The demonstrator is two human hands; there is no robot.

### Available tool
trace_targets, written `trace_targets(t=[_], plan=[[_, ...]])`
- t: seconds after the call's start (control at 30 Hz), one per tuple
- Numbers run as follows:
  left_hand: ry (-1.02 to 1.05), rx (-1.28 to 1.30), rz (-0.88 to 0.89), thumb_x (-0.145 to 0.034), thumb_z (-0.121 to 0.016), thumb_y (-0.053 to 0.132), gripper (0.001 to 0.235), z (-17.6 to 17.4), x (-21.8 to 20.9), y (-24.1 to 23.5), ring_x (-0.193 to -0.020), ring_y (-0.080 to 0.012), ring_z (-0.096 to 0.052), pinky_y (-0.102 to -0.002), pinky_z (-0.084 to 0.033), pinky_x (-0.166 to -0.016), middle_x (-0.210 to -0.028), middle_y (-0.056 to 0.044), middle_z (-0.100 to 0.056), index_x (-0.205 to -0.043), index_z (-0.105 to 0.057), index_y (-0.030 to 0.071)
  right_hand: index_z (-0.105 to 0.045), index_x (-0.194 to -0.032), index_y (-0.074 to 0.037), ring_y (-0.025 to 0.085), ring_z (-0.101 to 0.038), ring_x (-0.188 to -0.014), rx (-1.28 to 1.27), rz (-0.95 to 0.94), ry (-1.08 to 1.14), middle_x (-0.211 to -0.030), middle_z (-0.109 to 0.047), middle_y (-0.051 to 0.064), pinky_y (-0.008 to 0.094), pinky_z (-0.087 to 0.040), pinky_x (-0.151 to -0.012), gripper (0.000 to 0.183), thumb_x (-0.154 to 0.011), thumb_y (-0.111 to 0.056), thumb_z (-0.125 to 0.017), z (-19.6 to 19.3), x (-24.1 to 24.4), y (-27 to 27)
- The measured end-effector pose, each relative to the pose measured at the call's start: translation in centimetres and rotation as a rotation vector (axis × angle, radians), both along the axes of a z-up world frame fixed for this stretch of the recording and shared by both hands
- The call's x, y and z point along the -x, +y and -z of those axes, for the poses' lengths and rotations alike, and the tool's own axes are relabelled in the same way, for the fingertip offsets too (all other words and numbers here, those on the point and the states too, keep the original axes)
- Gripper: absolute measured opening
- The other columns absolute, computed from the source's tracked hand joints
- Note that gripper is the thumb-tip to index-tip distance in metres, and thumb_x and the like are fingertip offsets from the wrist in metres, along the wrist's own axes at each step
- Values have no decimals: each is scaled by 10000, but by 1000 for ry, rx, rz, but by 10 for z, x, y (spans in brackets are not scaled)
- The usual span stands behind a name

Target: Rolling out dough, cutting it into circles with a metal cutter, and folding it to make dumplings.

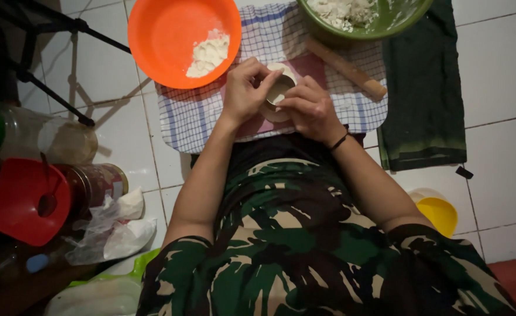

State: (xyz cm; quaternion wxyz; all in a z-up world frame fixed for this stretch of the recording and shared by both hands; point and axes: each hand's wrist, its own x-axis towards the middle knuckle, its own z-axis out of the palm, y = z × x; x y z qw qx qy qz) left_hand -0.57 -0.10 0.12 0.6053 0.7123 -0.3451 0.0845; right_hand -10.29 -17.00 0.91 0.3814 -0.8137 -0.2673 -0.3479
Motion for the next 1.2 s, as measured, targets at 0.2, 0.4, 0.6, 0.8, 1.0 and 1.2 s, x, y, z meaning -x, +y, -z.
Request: trace_targets(t=[0.2, 0.4, 0.6, 0.8, 1.0, 1.2], plan=[[150, -29, 18, -917, -763, 83, 240, -21, 11, 3, -619, -85, -451, -209, -413, -545, -722, -5, -547, -711, -662, 11, -777, -921, -47, 226, -527, -867, 31, 6, 249, -925, -651, 32, 330, -490, -783, 203, -794, 110, -766, -15, 11, -2], [186, -60, -9, -940, -722, 89, 295, -29, 20, 9, -631, -103, -424, -228, -407, -563, -729, -3, -491, -702, -556, 30, -764, -885, -36, 237, -558, -912, 46, -29, 282, -942, -664, 52, 327, -494, -766, 208, -771, 126, -701, -20, 6, -12], [124, -63, -47, -938, -732, 106, 228, -28, 23, 12, -624, -104, -443, -232, -397, -548, -760, -13, -530, -749, -640, 18, -758, -857, -51, 183, -521, -960, 16, -39, 336, -1058, -648, 46, 285, -469, -765, 108, -839, 1, -851, -25, 6, -14], [191, -44, -99, -997, -649, 111, 136, -39, 27, 25, -727, -111, -530, -230, -447, -649, -913, -34, -672, -1035, -747, 25, -471, -1453, -37, 347, -534, -1305, 35, -19, 425, -1414, -560, 155, 480, -431, -1165, 890, -715, -166, -951, -39, 2, -5], [108, -2, -117, -997, -650, 80, 131, -29, 26, 27, -730, -127, -605, -240, -509, -650, -877, -57, -697, -1069, -729, 4, -524, -1452, -74, 301, -551, -1172, 148, 71, 481, -1335, -607, 146, 413, -388, -1037, 829, -680, -83, -826, -21, 1, -4], [138, 15, -104, -988, -641, 48, 135, -24, 25, 27, -765, -140, -674, -234, -564, -663, -925, -86, -732, -1079, -720, -12, -487, -1419, -33, 321, -619, -1178, -95, -39, 413, -1321, -571, 157, 406, -540, -1065, 782, -724, 29, -840, -25, 5, -4]])
